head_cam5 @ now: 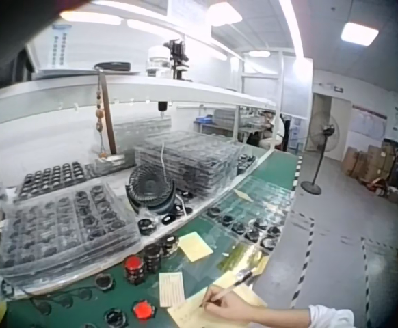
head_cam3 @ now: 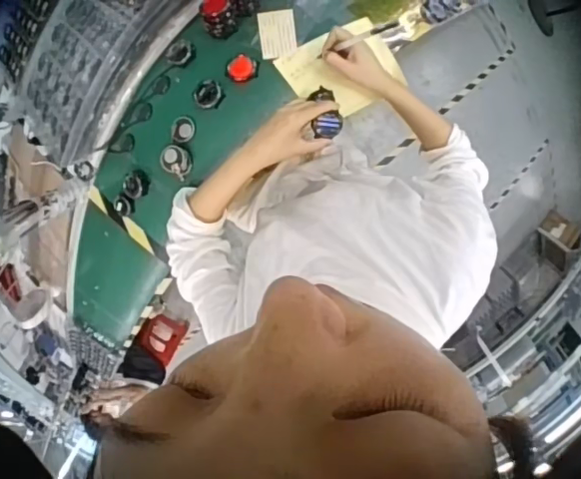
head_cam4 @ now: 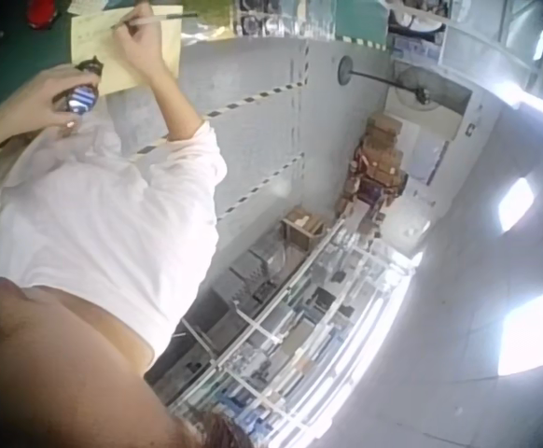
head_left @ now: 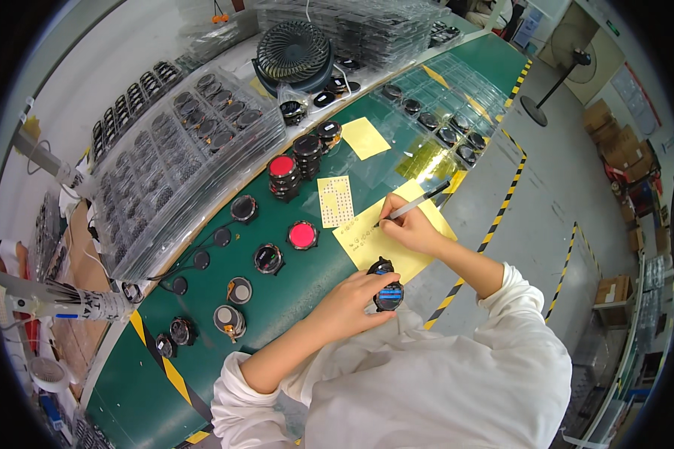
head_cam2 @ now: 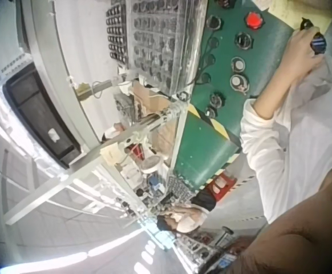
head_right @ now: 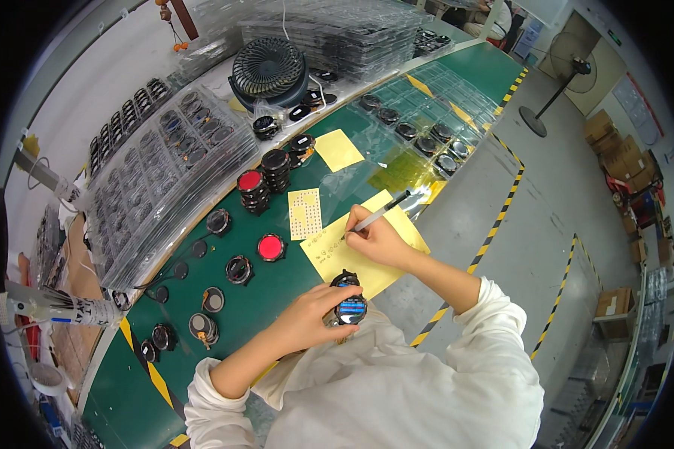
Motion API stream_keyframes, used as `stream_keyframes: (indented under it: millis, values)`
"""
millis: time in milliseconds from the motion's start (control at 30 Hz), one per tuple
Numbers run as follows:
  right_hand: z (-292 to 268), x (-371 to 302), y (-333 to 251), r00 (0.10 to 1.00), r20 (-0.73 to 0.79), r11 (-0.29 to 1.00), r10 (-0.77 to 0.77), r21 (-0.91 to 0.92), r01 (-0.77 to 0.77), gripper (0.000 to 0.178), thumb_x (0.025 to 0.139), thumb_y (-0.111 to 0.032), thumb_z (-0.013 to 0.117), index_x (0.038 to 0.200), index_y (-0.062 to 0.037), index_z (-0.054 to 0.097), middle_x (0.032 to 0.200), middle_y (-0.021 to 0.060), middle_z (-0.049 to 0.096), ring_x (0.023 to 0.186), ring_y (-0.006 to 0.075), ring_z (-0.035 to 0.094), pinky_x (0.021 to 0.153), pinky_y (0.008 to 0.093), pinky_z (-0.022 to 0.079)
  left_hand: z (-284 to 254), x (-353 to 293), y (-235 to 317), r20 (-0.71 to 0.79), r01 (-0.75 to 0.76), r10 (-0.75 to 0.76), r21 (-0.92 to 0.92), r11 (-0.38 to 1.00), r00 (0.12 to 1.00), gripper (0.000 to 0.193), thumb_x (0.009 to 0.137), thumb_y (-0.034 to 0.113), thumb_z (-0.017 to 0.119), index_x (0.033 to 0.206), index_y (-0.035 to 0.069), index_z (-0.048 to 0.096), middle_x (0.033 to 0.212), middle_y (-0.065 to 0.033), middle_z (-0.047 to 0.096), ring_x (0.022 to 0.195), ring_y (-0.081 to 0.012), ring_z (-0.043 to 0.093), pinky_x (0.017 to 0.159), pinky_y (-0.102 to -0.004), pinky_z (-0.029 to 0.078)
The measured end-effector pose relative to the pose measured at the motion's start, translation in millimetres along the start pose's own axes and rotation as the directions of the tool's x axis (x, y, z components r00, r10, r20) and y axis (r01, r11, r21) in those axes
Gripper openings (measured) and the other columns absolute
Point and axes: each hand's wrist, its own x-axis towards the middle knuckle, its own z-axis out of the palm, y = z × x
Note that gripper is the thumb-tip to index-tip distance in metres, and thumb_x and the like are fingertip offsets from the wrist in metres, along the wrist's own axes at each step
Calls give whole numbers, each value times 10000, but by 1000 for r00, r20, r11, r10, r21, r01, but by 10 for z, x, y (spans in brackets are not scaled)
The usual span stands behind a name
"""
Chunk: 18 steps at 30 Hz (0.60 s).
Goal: Inspecting and assembling small circular electronic components at a production workbench.
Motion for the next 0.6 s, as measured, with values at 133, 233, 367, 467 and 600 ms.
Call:
stream_keyframes:
  millis: [133,233,367,467,600]
  values:
    - [-8,-6,-39,1000,16,1000,-8,-7,8,77,890,-46,574,933,-55,510,820,-23,508,725,39,467,633,213,383,8,0,-22,13,7,-7,-5,1000,1000,577,749,190,770,1268,66,549,1074,-129,654,961,-317,594,836,-402,502]
    - [30,-43,-158,999,-8,982,-39,182,40,84,928,-60,573,1006,-44,546,782,-3,547,686,61,497,604,222,398,6,3,-17,16,10,-10,-11,1000,1000,575,749,187,767,1268,68,550,1073,-130,654,961,-317,594,842,-402,498]
    - [-43,-164,-315,912,-20,866,-410,-321,383,189,933,-179,638,1071,-53,618,780,70,632,630,166,573,570,293,466,3,-3,-37,3,1,-1,-11,1000,1000,575,744,182,764,1267,72,552,1066,-129,654,960,-319,596,843,-403,496]
    - [-321,-319,-606,839,346,571,-421,-617,541,296,846,-261,729,1040,-65,618,914,88,663,793,236,657,678,346,521,-32,-9,-52,-5,6,-6,-24,1000,1000,593,747,237,787,1280,83,576,1067,-125,670,957,-301,612,842,-388,500]
    - [-375,-483,-499,681,496,329,-539,-619,713,430,769,-404,761,1025,-92,615,1061,73,669,854,272,640,695,366,522,-171,19,42,-15,55,-57,-90,994,998,586,737,223,805,1264,84,592,1089,-128,670,964,-294,630,849,-372,502]
